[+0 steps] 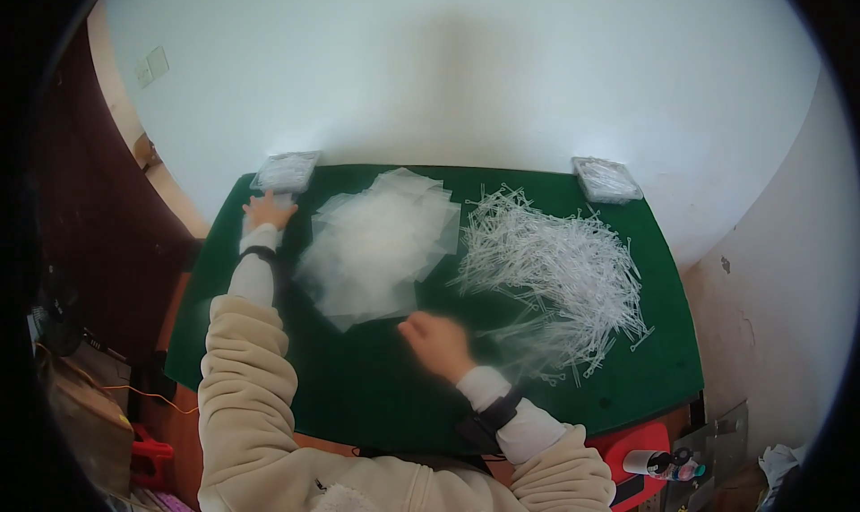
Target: The person seals a plastic bag by hand, places it onto a stack, and picks up a new bag to fill with plastic pins. This process is repeated as the person inserts several pins into each bag and seals them.
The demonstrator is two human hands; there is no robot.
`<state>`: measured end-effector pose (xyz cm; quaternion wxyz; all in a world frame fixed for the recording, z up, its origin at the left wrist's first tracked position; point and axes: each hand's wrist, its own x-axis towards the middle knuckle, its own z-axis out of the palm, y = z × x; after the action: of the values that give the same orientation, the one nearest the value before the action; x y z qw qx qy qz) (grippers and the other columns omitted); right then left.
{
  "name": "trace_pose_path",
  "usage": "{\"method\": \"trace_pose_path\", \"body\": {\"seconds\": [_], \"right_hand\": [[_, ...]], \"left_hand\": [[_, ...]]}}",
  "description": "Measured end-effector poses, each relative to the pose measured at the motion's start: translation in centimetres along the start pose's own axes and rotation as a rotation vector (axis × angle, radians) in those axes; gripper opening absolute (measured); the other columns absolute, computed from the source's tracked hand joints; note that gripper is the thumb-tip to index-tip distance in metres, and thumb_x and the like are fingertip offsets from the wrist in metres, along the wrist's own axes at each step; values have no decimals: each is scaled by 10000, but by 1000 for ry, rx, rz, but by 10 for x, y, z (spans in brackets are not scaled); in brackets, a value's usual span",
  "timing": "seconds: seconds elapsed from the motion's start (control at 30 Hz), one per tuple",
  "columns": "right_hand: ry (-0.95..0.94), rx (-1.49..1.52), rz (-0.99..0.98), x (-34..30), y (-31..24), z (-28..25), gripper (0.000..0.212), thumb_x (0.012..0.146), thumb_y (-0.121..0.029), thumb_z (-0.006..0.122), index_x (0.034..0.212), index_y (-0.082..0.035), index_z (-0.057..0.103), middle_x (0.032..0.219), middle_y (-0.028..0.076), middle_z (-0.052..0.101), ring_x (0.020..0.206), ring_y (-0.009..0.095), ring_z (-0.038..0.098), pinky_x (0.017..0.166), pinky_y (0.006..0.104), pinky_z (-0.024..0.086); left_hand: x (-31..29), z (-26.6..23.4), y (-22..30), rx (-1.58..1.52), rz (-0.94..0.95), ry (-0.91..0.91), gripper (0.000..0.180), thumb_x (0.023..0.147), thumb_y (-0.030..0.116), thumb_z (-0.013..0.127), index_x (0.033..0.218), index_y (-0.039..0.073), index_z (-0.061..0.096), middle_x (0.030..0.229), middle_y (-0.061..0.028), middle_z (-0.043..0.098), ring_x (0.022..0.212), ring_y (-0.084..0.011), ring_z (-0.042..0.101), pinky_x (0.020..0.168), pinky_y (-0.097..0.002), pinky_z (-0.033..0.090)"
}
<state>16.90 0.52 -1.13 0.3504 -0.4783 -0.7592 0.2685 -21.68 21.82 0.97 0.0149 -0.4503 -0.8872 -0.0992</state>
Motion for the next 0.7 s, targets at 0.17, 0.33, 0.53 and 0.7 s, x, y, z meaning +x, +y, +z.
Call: {"method": "trace_pose_path", "body": {"seconds": [0.17, 0.33, 0.53, 0.7], "right_hand": [[19, -4, 4, -1, 4, 2, 258, 860, -313, 557, 822, -62, 602, 600, 77, 566, 544, 252, 554, 506, 343, 411], [-4, -38, 13, 2, 3, -1, 259, 859, -316, 556, 827, -63, 604, 609, 78, 573, 552, 254, 559, 512, 343, 415], [-32, -22, 46, 1, 2, 0, 271, 849, -351, 566, 825, -86, 617, 672, 92, 595, 623, 282, 579, 557, 378, 438], [-55, -18, 73, 1, 0, -1, 276, 846, -365, 568, 822, -95, 619, 702, 99, 603, 657, 298, 583, 582, 392, 447]], "left_hand": [[8, 9, 5, -36, -11, -29, 639, 735, 593, 572, 1269, 262, 450, 1401, -152, 304, 1315, -393, 191, 940, -700, 222], [3, 15, 9, -45, 45, 93, 504, 800, 519, 550, 1223, 255, 481, 1373, -133, 351, 1288, -373, 256, 930, -696, 244], [9, 17, 9, -6, 61, 27, 507, 801, 494, 570, 1242, 269, 462, 1376, -126, 347, 1295, -359, 253, 939, -681, 249], [7, 19, 13, 42, 48, 8, 598, 767, 500, 607, 1295, 293, 418, 1407, -119, 307, 1318, -353, 215, 961, -650, 252]]}}
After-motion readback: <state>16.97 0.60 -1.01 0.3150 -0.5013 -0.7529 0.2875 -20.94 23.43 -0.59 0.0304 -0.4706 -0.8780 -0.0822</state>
